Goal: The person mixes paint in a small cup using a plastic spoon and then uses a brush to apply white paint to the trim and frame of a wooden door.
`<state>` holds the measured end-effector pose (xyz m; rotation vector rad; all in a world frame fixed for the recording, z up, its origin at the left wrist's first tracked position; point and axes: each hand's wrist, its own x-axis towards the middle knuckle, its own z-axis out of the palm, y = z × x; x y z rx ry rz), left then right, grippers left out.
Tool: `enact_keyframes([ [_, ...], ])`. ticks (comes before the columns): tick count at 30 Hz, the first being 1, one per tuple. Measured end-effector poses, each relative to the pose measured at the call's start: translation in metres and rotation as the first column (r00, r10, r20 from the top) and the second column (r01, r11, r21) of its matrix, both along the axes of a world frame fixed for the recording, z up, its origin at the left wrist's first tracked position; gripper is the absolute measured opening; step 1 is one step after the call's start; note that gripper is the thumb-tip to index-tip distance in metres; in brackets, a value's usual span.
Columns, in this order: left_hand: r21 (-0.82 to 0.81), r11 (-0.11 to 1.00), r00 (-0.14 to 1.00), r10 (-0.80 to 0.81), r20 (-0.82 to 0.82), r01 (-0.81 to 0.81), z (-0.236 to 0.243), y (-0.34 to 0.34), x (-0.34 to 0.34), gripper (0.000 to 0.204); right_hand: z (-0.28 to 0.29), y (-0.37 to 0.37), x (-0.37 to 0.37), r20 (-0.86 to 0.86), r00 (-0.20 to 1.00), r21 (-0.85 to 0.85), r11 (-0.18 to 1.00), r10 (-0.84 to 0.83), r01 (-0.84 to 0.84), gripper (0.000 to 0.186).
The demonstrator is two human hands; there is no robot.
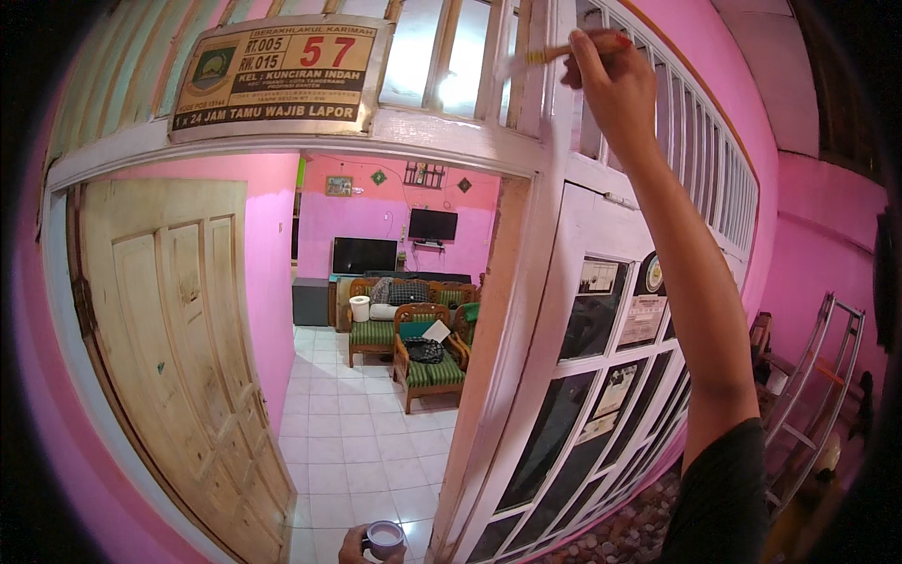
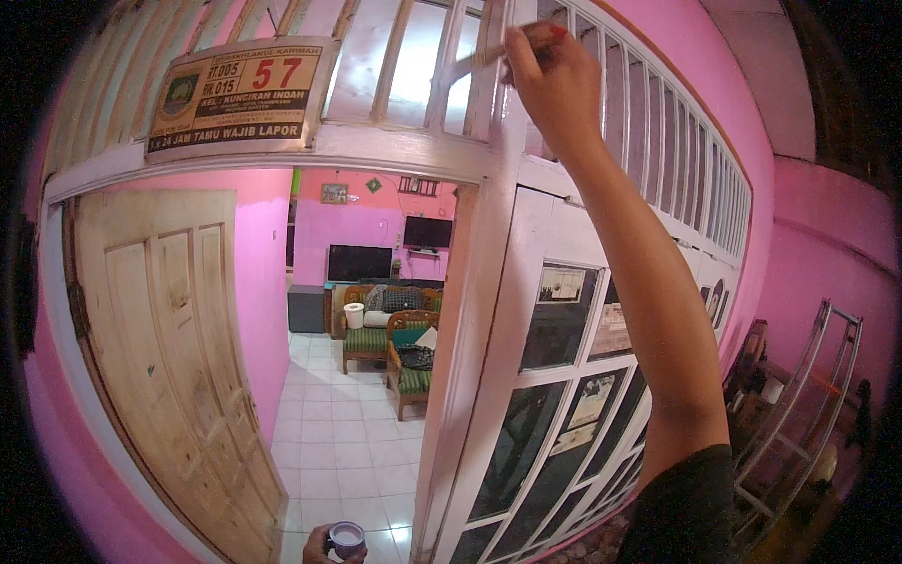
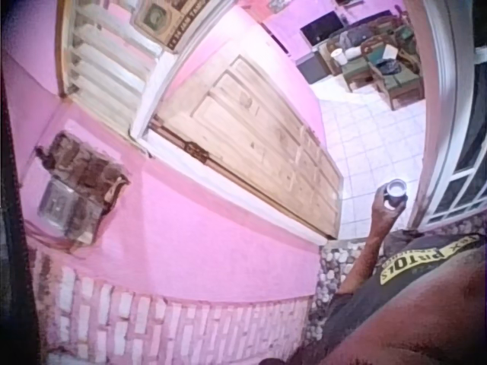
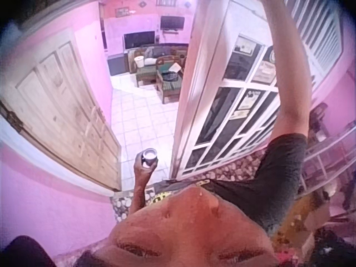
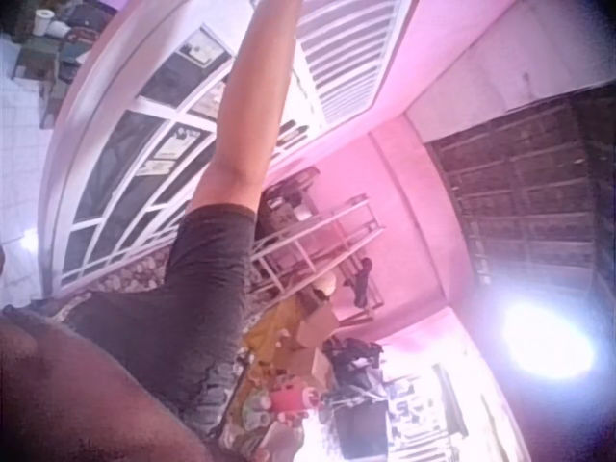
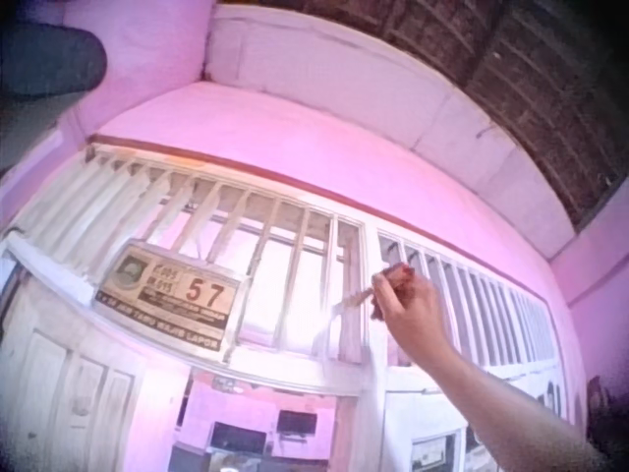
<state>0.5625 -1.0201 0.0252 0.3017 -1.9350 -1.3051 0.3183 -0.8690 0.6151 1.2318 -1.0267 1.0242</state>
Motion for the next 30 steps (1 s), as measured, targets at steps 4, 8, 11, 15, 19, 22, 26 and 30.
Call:
enact_keyframes([
  [4, 0.037, 0.999, 1.0, -0.024, 0.003, 0.024, 0.003, 0.004, -0.001, 0.057, 0.015, 0.005, -0.007, -0.085, 0.986, -0.055, 0.987, 0.143, -0.148, 0.023],
  [8, 0.111, 0.994, 1.0, -0.008, 0.02, 0.006, 0.001, 0.006, 0.0, 0.057, -0.011, 0.014, 0.002, 0.039, 0.986, -0.017, 0.986, 0.164, -0.164, 0.026],
  [11, 0.102, 0.995, 1.0, -0.001, 0.023, -0.001, 0.004, 0.007, 0.0, 0.057, -0.022, 0.01, 0.0, 0.176, 0.972, 0.01, 0.987, 0.157, -0.161, 0.025],
  [15, 0.061, 0.998, 1.0, 0.006, 0.028, -0.008, 0.003, 0.006, 0.001, 0.056, -0.014, -0.005, 0.003, 0.129, 0.982, -0.002, 0.991, 0.136, -0.137, 0.028],
  [19, 0.13, 0.991, 0.999, -0.029, 0.02, 0.027, 0.005, 0.01, -0.003, 0.056, 0.013, -0.012, 0.013, 0.039, 0.998, -0.049, 0.997, -0.055, 0.057, 0.027],
  [22, 0.05, 0.999, 1.0, -0.009, 0.009, 0.008, -0.001, 0.009, -0.004, 0.056, 0.021, -0.009, 0.017, 0.083, 0.97, -0.136, 0.967, 0.229, -0.216, 0.022],
  [26, 0.027, 0.999, 0.999, 0.02, 0.034, -0.021, -0.001, 0.009, -0.002, 0.057, 0.006, 0.009, 0.008, 0.107, 0.994, -0.102, 0.995, 0.034, -0.023, 0.024],
  [30, 0.0, 0.999, 0.999, 0.04, 0.007, -0.04, 0.003, 0.01, -0.001, 0.056, 0.011, -0.003, 0.0, 0.155, 0.984, -0.03, 0.996, 0.086, -0.082, 0.028],
])
